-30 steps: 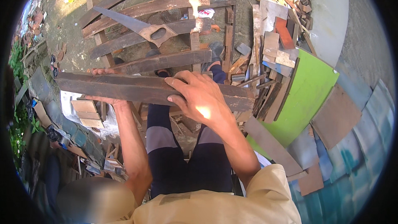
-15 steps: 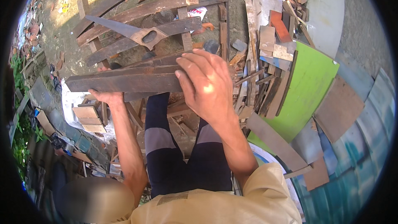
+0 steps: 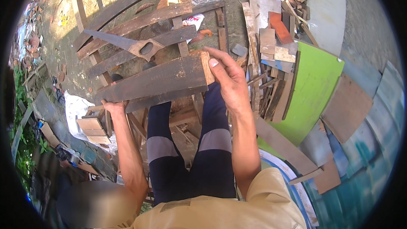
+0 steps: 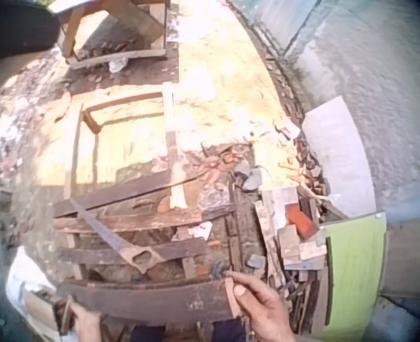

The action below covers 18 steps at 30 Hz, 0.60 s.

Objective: The person sits on the ground and uses a hand saw to scrape and smooth the surface of a wooden frame. They repeatedly move the saw back and forth across the wood, occasionally adjusting their grip and the frame's position.

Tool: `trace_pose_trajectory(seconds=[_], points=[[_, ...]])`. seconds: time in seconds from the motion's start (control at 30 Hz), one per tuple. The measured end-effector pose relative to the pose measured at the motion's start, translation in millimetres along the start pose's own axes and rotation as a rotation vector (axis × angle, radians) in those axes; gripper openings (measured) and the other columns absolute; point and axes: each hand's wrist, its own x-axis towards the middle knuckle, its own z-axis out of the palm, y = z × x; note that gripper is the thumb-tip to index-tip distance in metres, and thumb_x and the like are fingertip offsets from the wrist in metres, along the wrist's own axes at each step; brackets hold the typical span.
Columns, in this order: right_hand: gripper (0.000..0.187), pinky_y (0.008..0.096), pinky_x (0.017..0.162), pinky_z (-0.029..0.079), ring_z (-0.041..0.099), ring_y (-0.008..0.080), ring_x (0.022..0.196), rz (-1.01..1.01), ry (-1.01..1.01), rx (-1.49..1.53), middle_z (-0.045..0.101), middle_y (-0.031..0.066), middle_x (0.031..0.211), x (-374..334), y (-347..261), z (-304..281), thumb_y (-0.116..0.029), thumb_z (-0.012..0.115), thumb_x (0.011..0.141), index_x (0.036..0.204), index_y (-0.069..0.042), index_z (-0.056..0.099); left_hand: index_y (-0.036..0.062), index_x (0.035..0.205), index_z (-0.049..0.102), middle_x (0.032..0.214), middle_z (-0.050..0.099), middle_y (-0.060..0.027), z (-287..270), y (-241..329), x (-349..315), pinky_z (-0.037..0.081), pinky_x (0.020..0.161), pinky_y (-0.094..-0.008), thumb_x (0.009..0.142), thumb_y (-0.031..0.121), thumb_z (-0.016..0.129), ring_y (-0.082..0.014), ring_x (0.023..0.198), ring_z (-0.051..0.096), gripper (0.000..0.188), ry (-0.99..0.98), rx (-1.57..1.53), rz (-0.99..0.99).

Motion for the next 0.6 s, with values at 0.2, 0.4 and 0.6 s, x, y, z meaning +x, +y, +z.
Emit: trace_pose_trajectory(seconds=[0.2, 0.4, 0.6], points=[[0.03, 0.0247, 0.089, 0.047, 0.06, 0.0082, 0.101, 0.027, -0.129, 0.165, 0.067, 0.0029, 0.109, -1, -8, 3, -0.016, 0.061, 0.101, 0.128, -0.004, 0.063, 0.0041, 0.136, 0.056, 0.127, 0.068, -0.0119, -9, -5, -2, 0.043, 0.11, -0.0577, 0.093, 0.08, 0.017, -0.0283, 0.119, 0.063, 0.095, -0.045, -0.108, -0.056], [0.022, 0.0274, 0.091, 0.049, 0.062, 0.0111, 0.103, 0.019, -0.123, 0.247, 0.068, 0.0047, 0.11, 3, 2, -4, -0.015, 0.061, 0.099, 0.118, -0.005, 0.065, 0.0059, 0.14, 0.054, 0.131, 0.065, -0.0113, -8, -5, 3, 0.042, 0.112, -0.0544, 0.094, 0.079, 0.017, -0.0282, 0.121, 0.062, 0.094, -0.134, -0.131, 0.052], [0.017, 0.0318, 0.094, 0.05, 0.063, 0.0159, 0.105, 0.034, -0.061, 0.289, 0.068, 0.0088, 0.11, 11, 17, -18, -0.016, 0.06, 0.099, 0.113, -0.006, 0.064, 0.006, 0.144, 0.05, 0.138, 0.061, -0.0093, 8, -12, -8, 0.04, 0.114, -0.0522, 0.093, 0.081, 0.018, -0.0276, 0.125, 0.06, 0.096, -0.166, -0.154, 0.129]])
